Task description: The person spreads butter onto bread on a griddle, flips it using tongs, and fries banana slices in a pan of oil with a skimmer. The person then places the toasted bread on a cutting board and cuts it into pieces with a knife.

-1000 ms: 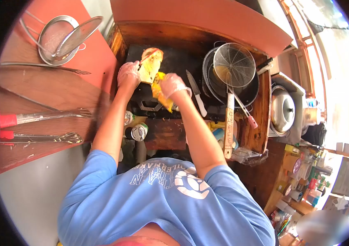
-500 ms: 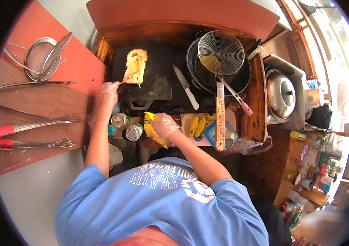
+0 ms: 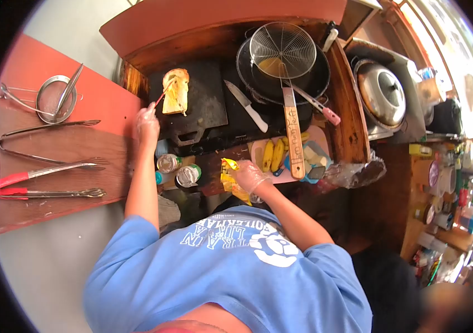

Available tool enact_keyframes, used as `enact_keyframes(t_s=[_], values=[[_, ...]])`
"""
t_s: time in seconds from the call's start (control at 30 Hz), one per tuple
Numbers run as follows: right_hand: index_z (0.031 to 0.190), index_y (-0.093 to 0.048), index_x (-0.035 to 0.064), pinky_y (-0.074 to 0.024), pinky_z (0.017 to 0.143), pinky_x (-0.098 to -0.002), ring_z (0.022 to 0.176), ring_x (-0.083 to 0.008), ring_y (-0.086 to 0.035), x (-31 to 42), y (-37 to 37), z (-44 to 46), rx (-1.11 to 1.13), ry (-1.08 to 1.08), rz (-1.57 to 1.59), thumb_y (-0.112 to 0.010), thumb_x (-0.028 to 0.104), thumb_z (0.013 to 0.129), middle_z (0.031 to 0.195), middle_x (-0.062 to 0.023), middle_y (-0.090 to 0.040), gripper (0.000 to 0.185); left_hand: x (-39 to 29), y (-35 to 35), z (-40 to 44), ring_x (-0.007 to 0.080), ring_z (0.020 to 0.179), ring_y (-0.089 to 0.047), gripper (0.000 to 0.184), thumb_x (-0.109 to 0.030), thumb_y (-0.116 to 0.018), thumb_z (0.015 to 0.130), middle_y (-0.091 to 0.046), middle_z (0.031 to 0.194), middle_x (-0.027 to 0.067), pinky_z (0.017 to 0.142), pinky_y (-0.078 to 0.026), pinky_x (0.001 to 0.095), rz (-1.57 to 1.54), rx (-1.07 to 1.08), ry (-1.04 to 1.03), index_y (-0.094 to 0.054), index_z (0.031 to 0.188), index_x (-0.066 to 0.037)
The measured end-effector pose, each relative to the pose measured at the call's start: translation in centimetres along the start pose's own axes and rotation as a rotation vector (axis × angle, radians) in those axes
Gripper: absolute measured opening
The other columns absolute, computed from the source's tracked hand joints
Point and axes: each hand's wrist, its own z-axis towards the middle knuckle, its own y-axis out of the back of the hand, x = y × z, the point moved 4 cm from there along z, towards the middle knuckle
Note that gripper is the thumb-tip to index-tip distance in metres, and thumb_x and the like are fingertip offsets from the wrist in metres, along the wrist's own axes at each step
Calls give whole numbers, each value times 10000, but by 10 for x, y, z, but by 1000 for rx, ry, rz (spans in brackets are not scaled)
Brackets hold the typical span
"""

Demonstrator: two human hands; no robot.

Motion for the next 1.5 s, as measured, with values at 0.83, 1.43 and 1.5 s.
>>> enact_keyframes(t_s=[0.83,1.43,1.5], values=[[1007,-695,1,-515,752,-467,849,-409,-667,-82,-33,-69,-333,-216,423,-637,342,908,891,-269,-678,359,32,-25,-4,72,489,-490,247,-159,-655,929,-607,609,19,415,-366,269,-821,387,516,-727,1093,10],[1211,-638,58,-510,821,-459,941,-408,-655,-83,-9,-97,-321,-331,512,-609,299,930,991,-243,-690,371,68,-71,-24,131,729,-580,220,18,-651,893,-670,829,41,609,-476,255,-662,5,291,-719,1102,3],[1200,-647,55,-513,816,-454,931,-404,-661,-73,-2,-102,-299,-372,501,-612,302,927,985,-244,-692,370,63,-59,-6,140,728,-595,219,10,-654,892,-689,826,56,630,-487,282,-711,31,412,-721,1100,-4]])
